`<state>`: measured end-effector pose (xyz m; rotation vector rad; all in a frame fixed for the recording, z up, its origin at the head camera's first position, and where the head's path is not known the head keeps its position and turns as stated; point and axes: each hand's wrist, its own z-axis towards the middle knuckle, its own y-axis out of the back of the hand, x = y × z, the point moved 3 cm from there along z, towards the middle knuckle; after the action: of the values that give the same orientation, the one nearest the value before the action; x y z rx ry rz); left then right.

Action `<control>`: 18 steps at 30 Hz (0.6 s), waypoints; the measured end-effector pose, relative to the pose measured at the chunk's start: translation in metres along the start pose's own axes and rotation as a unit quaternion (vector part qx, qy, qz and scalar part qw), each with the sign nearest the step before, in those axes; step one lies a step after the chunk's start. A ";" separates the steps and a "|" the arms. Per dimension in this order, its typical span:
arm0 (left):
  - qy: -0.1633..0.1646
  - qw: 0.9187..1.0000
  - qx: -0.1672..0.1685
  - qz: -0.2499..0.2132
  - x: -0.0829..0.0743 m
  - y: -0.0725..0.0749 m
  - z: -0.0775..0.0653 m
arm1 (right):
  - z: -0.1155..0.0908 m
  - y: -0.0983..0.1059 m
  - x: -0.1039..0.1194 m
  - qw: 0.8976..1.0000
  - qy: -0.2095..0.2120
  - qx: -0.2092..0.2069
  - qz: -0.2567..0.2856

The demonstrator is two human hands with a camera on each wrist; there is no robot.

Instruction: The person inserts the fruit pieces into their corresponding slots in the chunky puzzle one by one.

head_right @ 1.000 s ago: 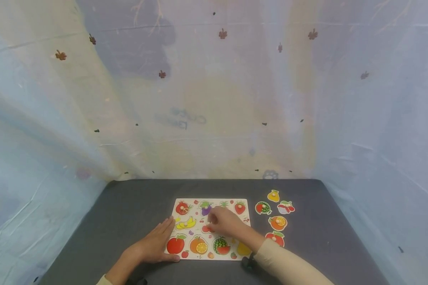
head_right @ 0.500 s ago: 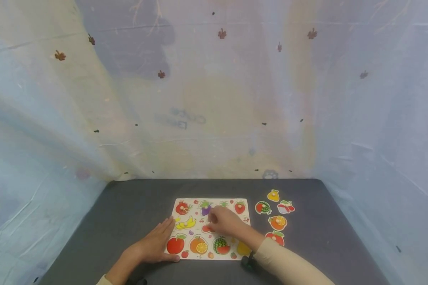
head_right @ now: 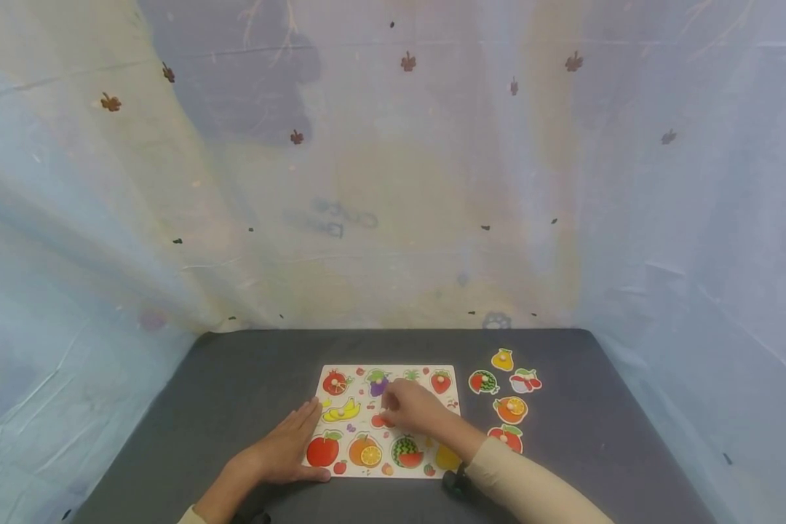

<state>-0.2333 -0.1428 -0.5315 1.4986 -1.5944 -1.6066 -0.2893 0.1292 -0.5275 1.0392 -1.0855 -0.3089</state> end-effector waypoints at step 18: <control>-0.003 1.000 0.000 -0.010 0.002 -0.001 0.000 | -0.015 0.010 0.001 1.000 -0.014 -0.009 0.000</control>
<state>-0.2335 -0.1443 -0.5328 1.5155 -1.5863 -1.6230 -0.2785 0.1414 -0.5199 1.0214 -1.1063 -0.3343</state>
